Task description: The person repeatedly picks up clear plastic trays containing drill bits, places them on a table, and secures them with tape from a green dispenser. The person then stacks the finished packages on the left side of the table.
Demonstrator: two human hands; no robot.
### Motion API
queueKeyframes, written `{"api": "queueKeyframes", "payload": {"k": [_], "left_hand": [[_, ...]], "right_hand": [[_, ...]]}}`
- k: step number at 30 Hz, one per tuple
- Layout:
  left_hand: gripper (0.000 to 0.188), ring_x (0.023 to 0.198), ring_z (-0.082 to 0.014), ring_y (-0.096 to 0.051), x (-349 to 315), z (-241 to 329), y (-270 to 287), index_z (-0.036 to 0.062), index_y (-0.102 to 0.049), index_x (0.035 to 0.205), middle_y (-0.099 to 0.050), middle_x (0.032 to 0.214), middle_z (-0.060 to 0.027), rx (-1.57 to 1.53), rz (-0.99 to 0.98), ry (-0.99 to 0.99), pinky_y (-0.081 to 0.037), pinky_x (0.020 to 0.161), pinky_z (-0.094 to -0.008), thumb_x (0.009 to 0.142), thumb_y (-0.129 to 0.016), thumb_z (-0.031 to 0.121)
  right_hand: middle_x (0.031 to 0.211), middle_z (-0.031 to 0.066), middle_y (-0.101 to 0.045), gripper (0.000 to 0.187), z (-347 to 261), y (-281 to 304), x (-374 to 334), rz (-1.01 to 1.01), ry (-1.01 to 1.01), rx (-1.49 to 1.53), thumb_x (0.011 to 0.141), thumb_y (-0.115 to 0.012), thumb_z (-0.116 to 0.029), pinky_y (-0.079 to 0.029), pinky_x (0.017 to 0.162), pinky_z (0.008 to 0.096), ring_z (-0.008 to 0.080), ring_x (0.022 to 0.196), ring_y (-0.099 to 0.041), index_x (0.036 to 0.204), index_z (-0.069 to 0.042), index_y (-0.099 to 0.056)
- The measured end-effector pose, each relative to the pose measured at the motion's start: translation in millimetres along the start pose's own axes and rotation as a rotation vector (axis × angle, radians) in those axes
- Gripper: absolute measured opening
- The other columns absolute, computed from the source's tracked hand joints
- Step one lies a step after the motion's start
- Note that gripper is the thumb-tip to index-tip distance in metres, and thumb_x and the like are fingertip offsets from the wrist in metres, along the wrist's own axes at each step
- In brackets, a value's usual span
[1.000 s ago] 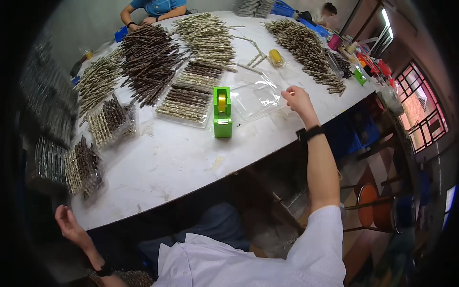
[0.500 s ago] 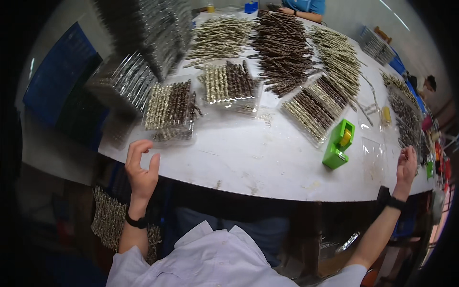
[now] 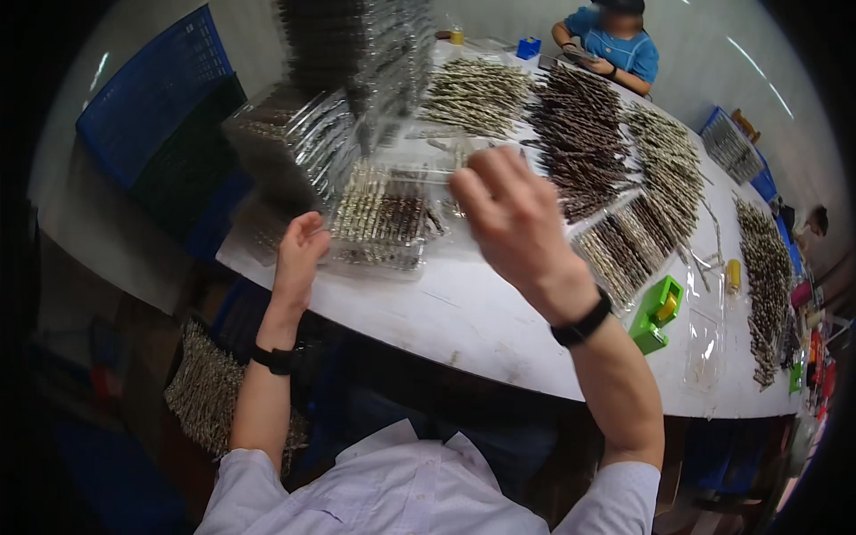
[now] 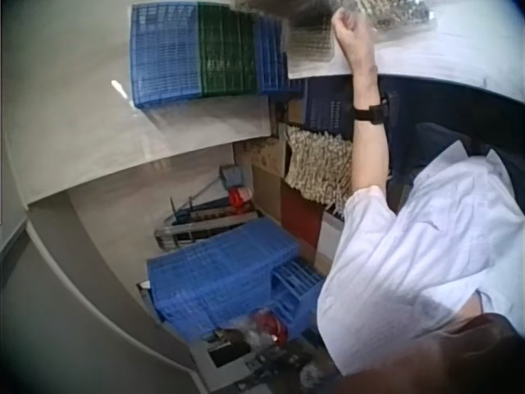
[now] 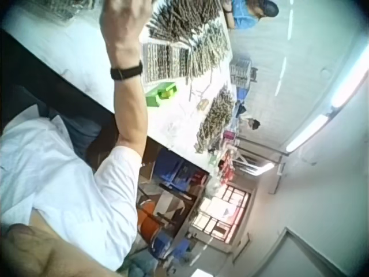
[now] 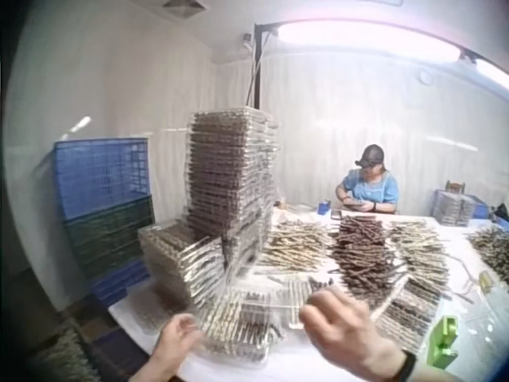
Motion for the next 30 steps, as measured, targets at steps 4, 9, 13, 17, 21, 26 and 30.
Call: {"api": "queueKeyframes", "payload": {"k": [4, 9, 13, 17, 21, 26, 30], "left_hand": [[0.038, 0.110, -0.0152, -0.055, 0, 6, -3, -0.0015, -0.049, 0.127, -0.057, 0.124, -0.0136, -0.066, -0.029, 0.121, -0.048, 0.081, -0.0275, 0.092, -0.059, 0.009], [0.041, 0.109, -0.0181, -0.057, 3, 5, -3, -0.0031, -0.045, 0.130, -0.054, 0.128, -0.0182, -0.107, -0.098, 0.143, -0.050, 0.078, -0.0271, 0.092, -0.057, 0.009], [0.038, 0.102, -0.0163, -0.058, 6, 0, -6, -0.0037, -0.046, 0.129, -0.056, 0.121, -0.0156, -0.189, -0.115, 0.164, -0.051, 0.076, -0.0270, 0.093, -0.054, 0.007], [0.035, 0.091, -0.0133, -0.057, 7, -3, -5, -0.0015, -0.046, 0.127, -0.055, 0.109, -0.0084, -0.302, -0.126, 0.201, -0.051, 0.076, -0.0285, 0.095, -0.053, 0.010], [0.030, 0.087, -0.0131, -0.057, 7, 1, -6, 0.0001, -0.048, 0.123, -0.054, 0.105, -0.0066, -0.427, -0.108, 0.297, -0.052, 0.075, -0.0301, 0.096, -0.052, 0.012], [0.028, 0.081, -0.0108, -0.057, 14, 3, -7, 0.0017, -0.050, 0.118, -0.055, 0.096, -0.0029, -0.366, -0.131, 0.344, -0.053, 0.073, -0.0314, 0.095, -0.055, 0.017], [0.038, 0.080, -0.0093, -0.056, 20, 10, -8, 0.0008, -0.049, 0.122, -0.055, 0.092, -0.0010, -0.251, -0.159, 0.333, -0.054, 0.068, -0.0312, 0.093, -0.061, 0.022]], "right_hand": [[0.077, 0.0043, -0.049, 0.014, -6, -69, 0, -0.150, 0.093, -0.076, 0.073, -0.065, -0.007, -0.050, 0.055, 0.0309, 0.0191, 0.074, -0.053, 0.082, -0.008, -0.054], [0.078, 0.0046, -0.049, 0.011, -22, -92, -10, -0.219, 0.105, -0.026, 0.075, -0.063, -0.008, -0.050, 0.054, 0.0313, 0.0194, 0.074, -0.053, 0.081, -0.008, -0.053], [0.079, 0.0049, -0.049, 0.010, -33, -88, -15, -0.334, 0.103, 0.034, 0.076, -0.061, -0.008, -0.050, 0.055, 0.0322, 0.0206, 0.075, -0.053, 0.082, -0.008, -0.053], [0.082, 0.0060, -0.050, 0.011, -35, -86, -21, -0.415, 0.092, 0.069, 0.076, -0.061, -0.007, -0.051, 0.058, 0.0330, 0.0219, 0.079, -0.053, 0.085, -0.008, -0.053], [0.086, 0.0073, -0.051, 0.014, -32, -81, -25, -0.472, 0.080, 0.118, 0.077, -0.063, -0.009, -0.052, 0.064, 0.0339, 0.0230, 0.084, -0.053, 0.087, -0.007, -0.054], [0.088, 0.0075, -0.052, 0.019, -32, -78, -23, -0.494, 0.067, 0.194, 0.078, -0.068, -0.016, -0.052, 0.068, 0.0345, 0.0234, 0.085, -0.054, 0.087, -0.007, -0.054], [0.087, 0.0073, -0.052, 0.018, -33, -77, -26, -0.495, 0.063, 0.215, 0.079, -0.067, -0.015, -0.053, 0.068, 0.0344, 0.0232, 0.085, -0.054, 0.086, -0.006, -0.054]]}}
Point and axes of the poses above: each hand's wrist, its own x-axis towards the middle knuckle, its own y-axis out of the back of the hand, z = x × y, the point moved 3 cm from there along x, towards the middle knuckle
